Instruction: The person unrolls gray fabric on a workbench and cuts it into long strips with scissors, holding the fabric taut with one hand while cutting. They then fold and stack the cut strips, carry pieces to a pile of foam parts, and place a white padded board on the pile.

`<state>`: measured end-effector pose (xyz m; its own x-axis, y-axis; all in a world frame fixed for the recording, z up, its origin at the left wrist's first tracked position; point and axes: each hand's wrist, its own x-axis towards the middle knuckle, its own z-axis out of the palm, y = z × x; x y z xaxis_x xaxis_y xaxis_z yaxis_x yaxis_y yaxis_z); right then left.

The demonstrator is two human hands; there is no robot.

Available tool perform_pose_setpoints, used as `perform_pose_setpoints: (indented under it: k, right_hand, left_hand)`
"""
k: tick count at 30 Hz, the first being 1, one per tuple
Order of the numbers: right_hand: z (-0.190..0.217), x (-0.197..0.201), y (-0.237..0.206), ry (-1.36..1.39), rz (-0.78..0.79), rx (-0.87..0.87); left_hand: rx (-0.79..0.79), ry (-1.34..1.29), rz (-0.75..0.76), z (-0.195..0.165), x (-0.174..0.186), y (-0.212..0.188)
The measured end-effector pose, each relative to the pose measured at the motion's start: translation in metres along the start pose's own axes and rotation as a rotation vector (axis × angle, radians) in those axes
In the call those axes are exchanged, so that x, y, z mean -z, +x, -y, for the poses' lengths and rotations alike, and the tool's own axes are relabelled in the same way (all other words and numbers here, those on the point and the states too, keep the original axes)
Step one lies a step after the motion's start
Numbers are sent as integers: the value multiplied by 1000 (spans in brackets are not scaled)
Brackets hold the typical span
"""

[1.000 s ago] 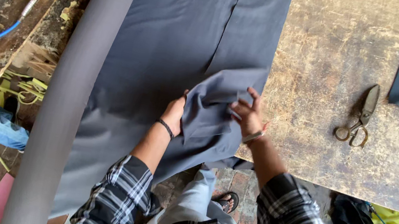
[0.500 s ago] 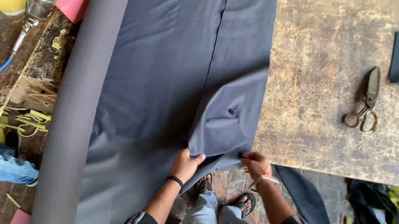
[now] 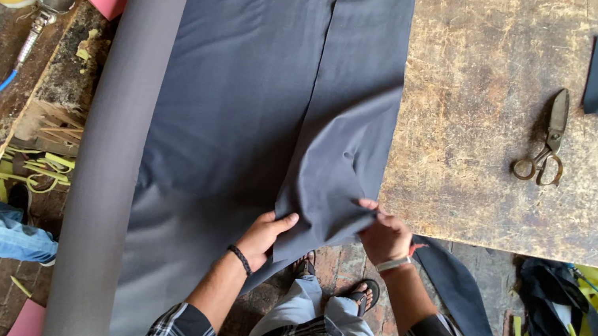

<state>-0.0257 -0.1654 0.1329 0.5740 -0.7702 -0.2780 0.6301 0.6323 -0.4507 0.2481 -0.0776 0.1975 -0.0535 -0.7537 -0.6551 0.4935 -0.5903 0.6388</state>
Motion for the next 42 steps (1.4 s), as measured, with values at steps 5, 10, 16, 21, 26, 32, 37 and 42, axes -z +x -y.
perform_pose_setpoints:
  k: [5, 10, 16, 21, 26, 32, 37, 42]
  right_hand:
    - [-10, 23, -30, -362, -345, -39]
    - [-48, 50, -43, -819, -385, -14]
    - [-74, 76, -52, -1023, -524, -91]
    - [-70, 99, -37, -872, -429, -249]
    - [-56, 107, 9, -1488, -359, 0]
    - [-62, 94, 55, -1534, -157, -92]
    - [-76, 99, 60, -1496, 84, -128]
    - [-99, 121, 18, -1753, 229, -509]
  left_hand:
    - [-29, 136, -67, 12, 18, -8]
    - [-92, 222, -226, 54, 38, -1]
    - [-69, 375, -333, 109, 73, 17]
    - [-10, 508, -491, 146, 96, 18]
    - [-118, 543, -695, 164, 116, 8]
    - [-99, 611, -593, 180, 126, -27]
    - [125, 635, -493, 192, 122, -55]
    - [132, 659, -393, 204, 117, -54]
